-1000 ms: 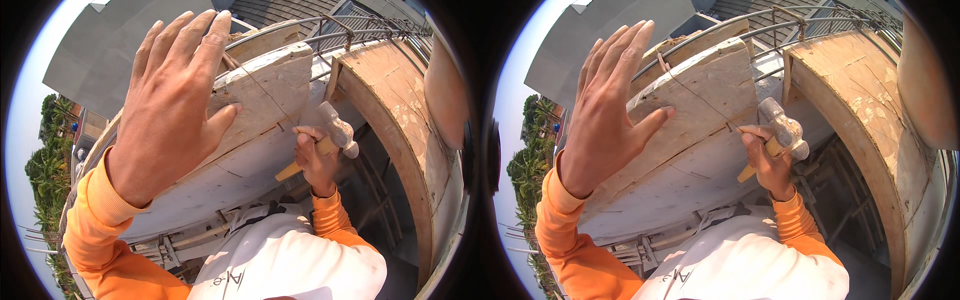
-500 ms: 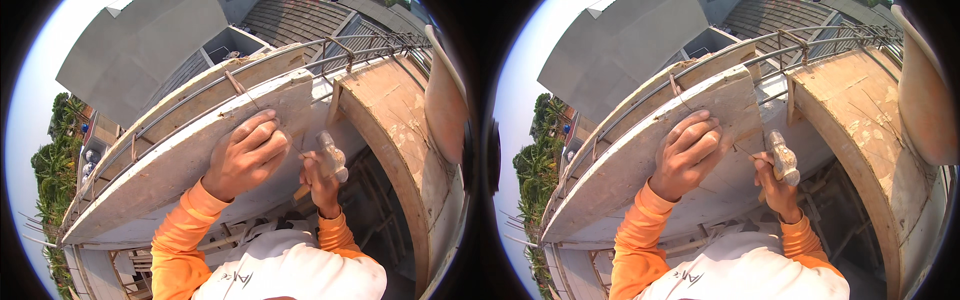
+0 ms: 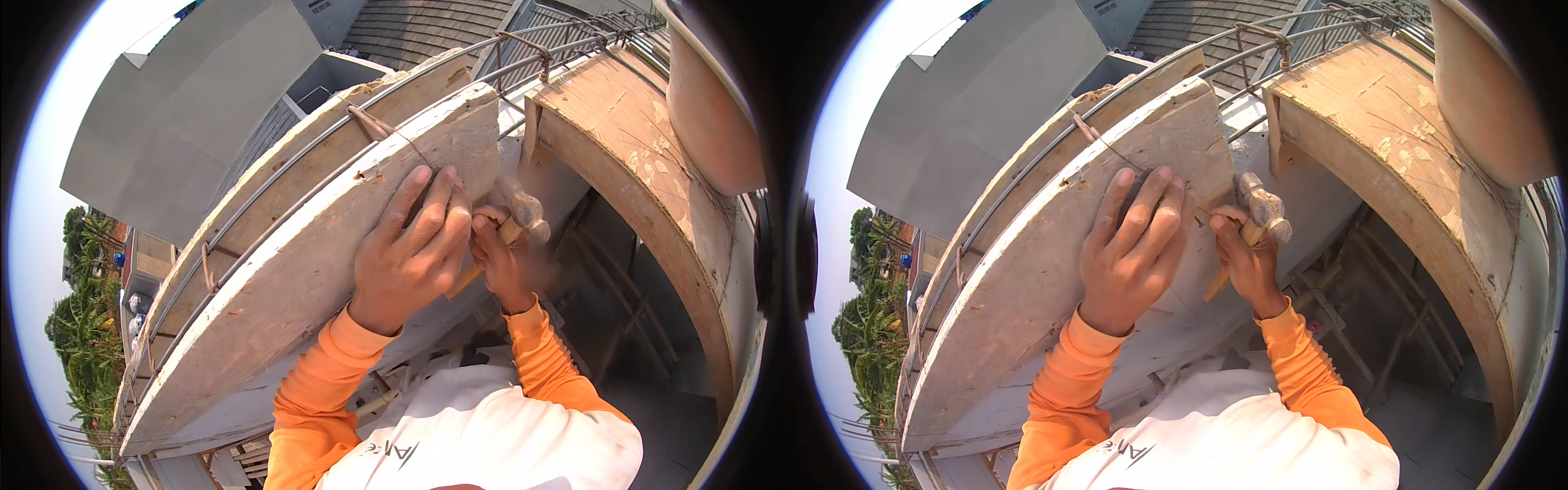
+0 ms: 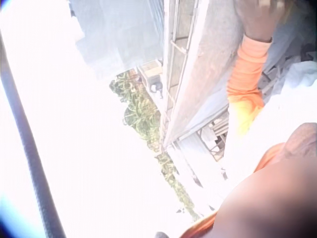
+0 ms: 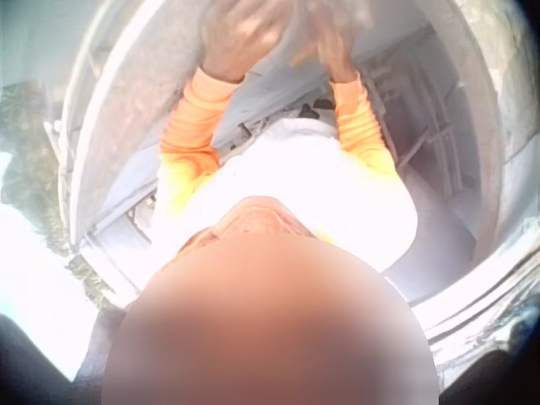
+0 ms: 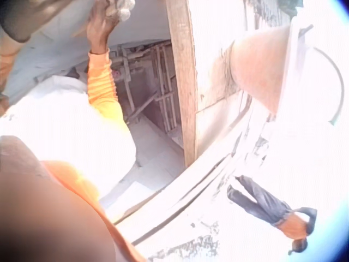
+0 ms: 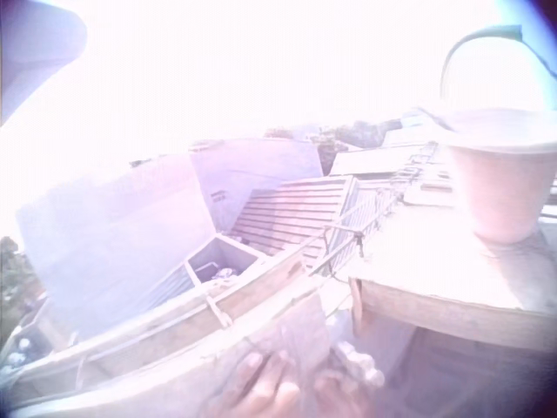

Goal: The person installs large white panels against a wall frame. Using a hammer and nails, the person secures the panels while balancing on a structure, occasionally reaching for supplies in a bucket.

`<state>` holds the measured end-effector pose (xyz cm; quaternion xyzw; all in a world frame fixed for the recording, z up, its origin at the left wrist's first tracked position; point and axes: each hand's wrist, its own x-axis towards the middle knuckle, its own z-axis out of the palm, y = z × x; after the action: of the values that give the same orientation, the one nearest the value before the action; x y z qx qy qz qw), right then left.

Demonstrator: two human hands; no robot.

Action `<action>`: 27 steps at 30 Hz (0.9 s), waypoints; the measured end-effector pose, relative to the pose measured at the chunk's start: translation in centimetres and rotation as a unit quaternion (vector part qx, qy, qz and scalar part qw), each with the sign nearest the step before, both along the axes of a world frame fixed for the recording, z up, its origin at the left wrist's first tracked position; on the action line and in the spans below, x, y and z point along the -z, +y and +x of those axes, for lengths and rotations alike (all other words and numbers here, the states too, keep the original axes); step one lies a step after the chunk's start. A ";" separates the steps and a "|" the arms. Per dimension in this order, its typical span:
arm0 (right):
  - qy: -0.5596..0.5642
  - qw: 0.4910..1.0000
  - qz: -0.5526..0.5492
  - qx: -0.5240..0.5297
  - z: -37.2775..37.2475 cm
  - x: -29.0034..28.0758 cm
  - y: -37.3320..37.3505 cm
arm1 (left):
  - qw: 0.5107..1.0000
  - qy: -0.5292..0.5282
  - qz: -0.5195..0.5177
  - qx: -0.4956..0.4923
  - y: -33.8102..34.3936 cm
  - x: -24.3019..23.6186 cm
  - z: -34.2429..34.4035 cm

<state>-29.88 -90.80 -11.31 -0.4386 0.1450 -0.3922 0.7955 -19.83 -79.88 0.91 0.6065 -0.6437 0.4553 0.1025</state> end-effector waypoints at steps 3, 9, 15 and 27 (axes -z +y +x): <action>-0.011 0.998 0.002 0.057 1.3 0.2 1.2 | 0.998 0.001 -0.029 -0.053 0.7 2.2 -0.1; -0.015 0.989 -0.025 0.147 2.8 0.9 2.6 | 0.989 -0.022 0.018 -0.147 2.4 3.5 0.1; 0.002 0.978 -0.048 0.201 3.1 1.5 3.5 | 0.985 -0.055 0.022 -0.162 2.8 3.7 0.6; 0.108 0.887 -0.249 0.374 3.4 2.0 5.5 | 0.985 -0.058 -0.008 -0.160 2.2 4.3 0.8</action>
<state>-26.53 -85.31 -13.26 -0.5750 0.2809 -0.6343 0.4337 -19.06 -77.64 -3.35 0.6738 -0.5394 0.5049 -0.0042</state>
